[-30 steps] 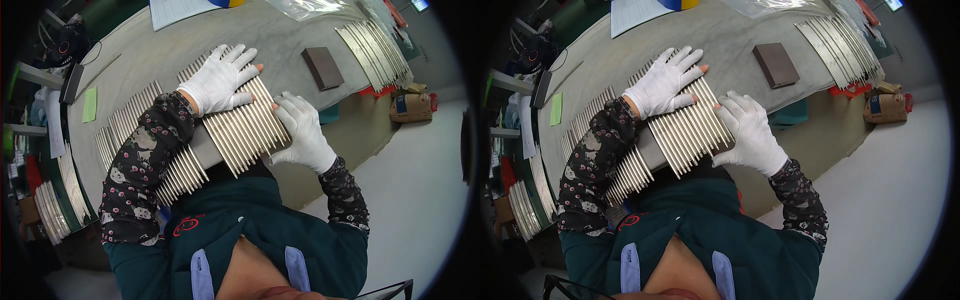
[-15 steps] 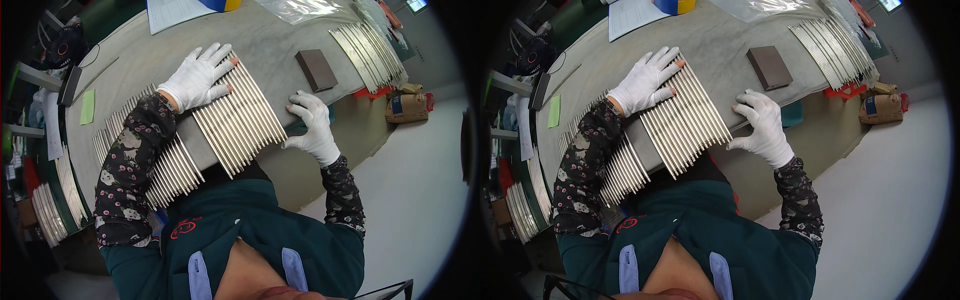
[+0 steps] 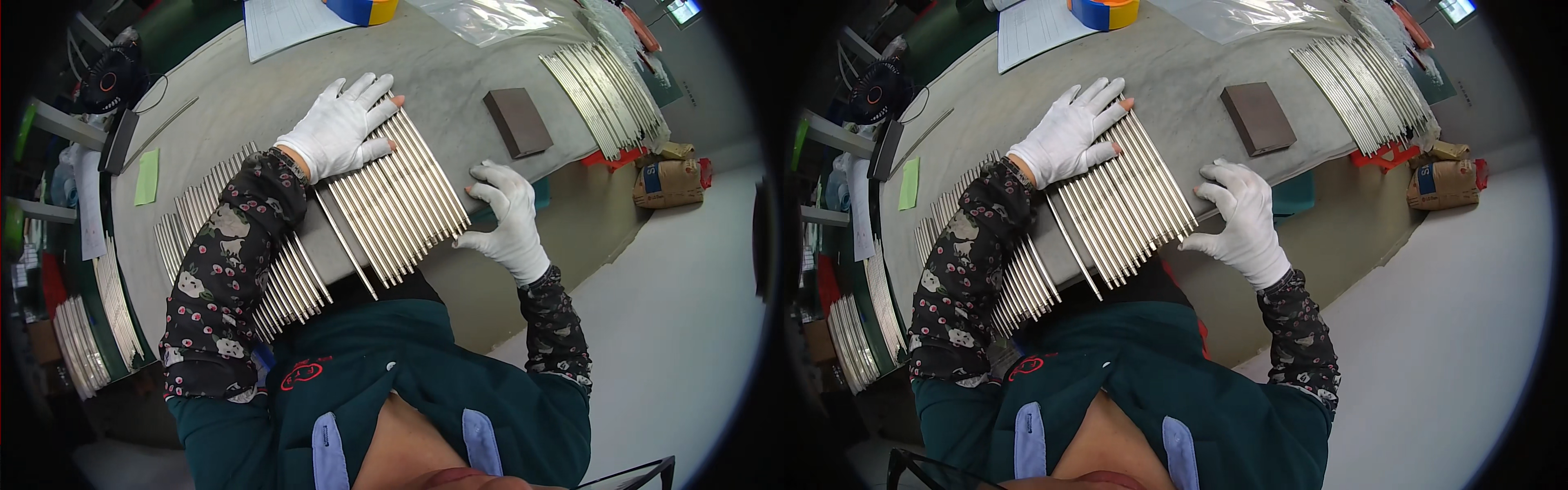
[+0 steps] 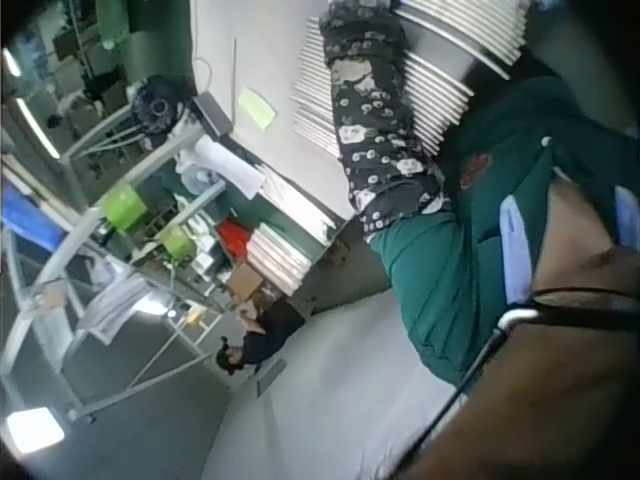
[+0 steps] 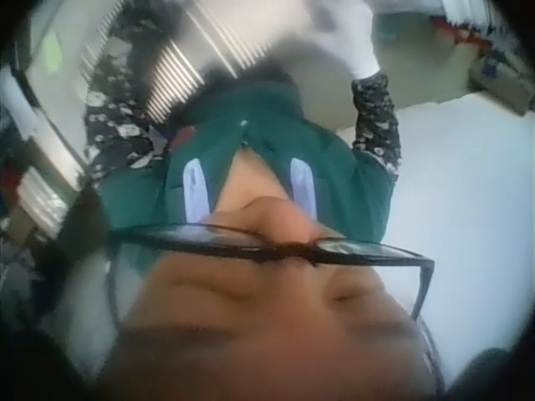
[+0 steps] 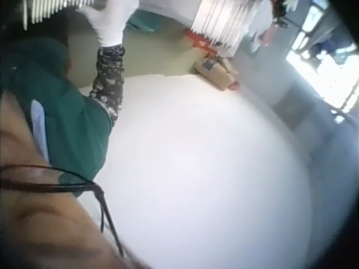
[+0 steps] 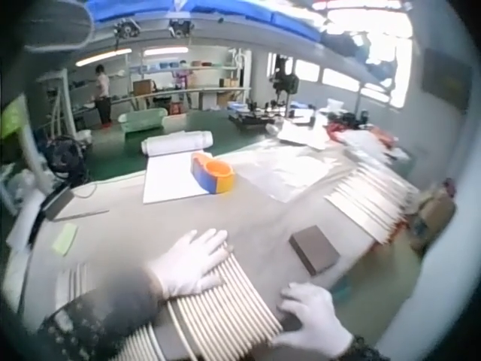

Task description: Sanding the surfaces of thin metal rods using a sanding block.

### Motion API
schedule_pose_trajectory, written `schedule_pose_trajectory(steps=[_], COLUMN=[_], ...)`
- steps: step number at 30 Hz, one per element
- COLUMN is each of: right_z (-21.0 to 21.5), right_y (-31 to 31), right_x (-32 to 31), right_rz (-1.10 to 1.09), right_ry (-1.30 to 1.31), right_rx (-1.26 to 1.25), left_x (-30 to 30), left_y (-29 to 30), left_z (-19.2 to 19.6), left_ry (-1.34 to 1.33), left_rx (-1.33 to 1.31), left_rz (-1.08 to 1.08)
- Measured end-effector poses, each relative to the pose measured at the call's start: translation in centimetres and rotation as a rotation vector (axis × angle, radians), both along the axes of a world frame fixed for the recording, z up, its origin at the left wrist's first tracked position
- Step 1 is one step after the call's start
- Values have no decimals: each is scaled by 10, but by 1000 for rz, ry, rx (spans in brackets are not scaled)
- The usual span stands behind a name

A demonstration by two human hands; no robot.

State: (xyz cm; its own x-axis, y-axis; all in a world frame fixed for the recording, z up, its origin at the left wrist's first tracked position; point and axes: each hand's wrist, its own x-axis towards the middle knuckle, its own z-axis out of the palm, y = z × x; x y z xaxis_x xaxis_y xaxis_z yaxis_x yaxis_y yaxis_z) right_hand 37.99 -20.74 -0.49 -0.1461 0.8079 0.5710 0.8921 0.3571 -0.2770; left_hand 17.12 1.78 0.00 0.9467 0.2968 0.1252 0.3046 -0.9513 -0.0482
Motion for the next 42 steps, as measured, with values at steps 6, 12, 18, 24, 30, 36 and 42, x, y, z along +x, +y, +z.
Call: schedule_pose_trajectory(steps=[6,12,18,24,30,36,42], right_z=[14,26,10,15,30,41,46], right_y=[-1,29,68,60,-8,-37,-40], right_x=[-2,35,55,44,-12,-50,-65], right_rz=[16,-231,-845,-754,-552,-533,-514], right_ry=[0,-41,-387,-84,65,80,-45], right_rx=[-40,128,-171,-246,-174,-256,-263], left_x=[-14,-20,-23,-22,-29,-23,-24], left_y=[0,-1,-10,-15,-18,-19,-20], left_z=[1,5,10,11,12,9,8], left_ry=[-8,25,-43,16,17,-24,-40], left_rx=[-16,-37,52,-3,-51,-54,-58], left_rz=[-25,-7,-65,-140,-119,-154,-155])
